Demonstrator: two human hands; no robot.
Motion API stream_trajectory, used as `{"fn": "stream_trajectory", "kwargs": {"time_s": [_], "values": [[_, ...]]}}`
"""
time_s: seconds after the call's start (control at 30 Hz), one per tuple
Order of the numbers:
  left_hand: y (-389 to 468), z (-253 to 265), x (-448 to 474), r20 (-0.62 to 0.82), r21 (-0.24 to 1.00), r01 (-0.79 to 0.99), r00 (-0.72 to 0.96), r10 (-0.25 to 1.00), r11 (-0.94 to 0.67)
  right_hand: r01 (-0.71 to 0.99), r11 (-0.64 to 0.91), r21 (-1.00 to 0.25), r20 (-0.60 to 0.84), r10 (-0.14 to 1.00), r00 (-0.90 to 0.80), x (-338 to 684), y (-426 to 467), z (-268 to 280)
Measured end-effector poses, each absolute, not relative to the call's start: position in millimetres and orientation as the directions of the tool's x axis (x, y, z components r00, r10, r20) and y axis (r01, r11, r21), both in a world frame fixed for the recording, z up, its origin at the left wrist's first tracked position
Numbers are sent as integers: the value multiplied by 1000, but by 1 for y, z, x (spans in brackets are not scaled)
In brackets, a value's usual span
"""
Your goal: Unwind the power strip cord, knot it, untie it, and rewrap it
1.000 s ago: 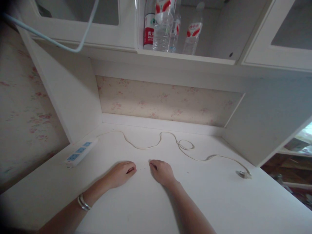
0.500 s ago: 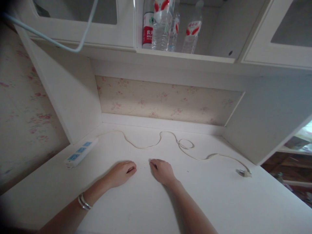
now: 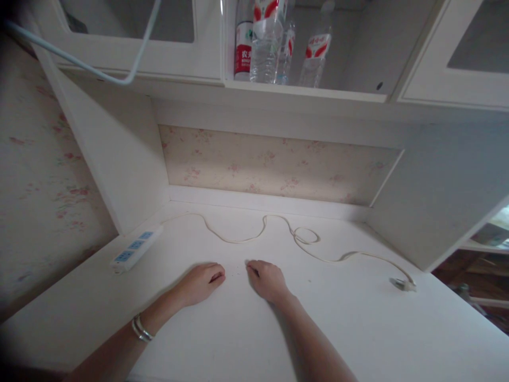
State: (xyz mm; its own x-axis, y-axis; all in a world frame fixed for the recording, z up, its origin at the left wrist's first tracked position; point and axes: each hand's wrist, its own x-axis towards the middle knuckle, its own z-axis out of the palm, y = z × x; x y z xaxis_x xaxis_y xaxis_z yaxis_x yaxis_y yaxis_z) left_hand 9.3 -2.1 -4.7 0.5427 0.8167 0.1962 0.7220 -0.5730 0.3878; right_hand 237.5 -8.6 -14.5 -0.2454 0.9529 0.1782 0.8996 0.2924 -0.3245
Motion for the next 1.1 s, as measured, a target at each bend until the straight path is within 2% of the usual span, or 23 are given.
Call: {"fn": "stream_trajectory", "kwargs": {"time_s": [0.57, 1.1], "values": [[-1, -7, 8, 213, 367, 716, 556, 803, -594, 905, 276, -323, 154, 959, -238, 235, -11, -10], [0, -10, 7, 235, 371, 705, 559, 795, -605, 888, 328, -321, 216, 939, -269, 238, -10, -14]]}}
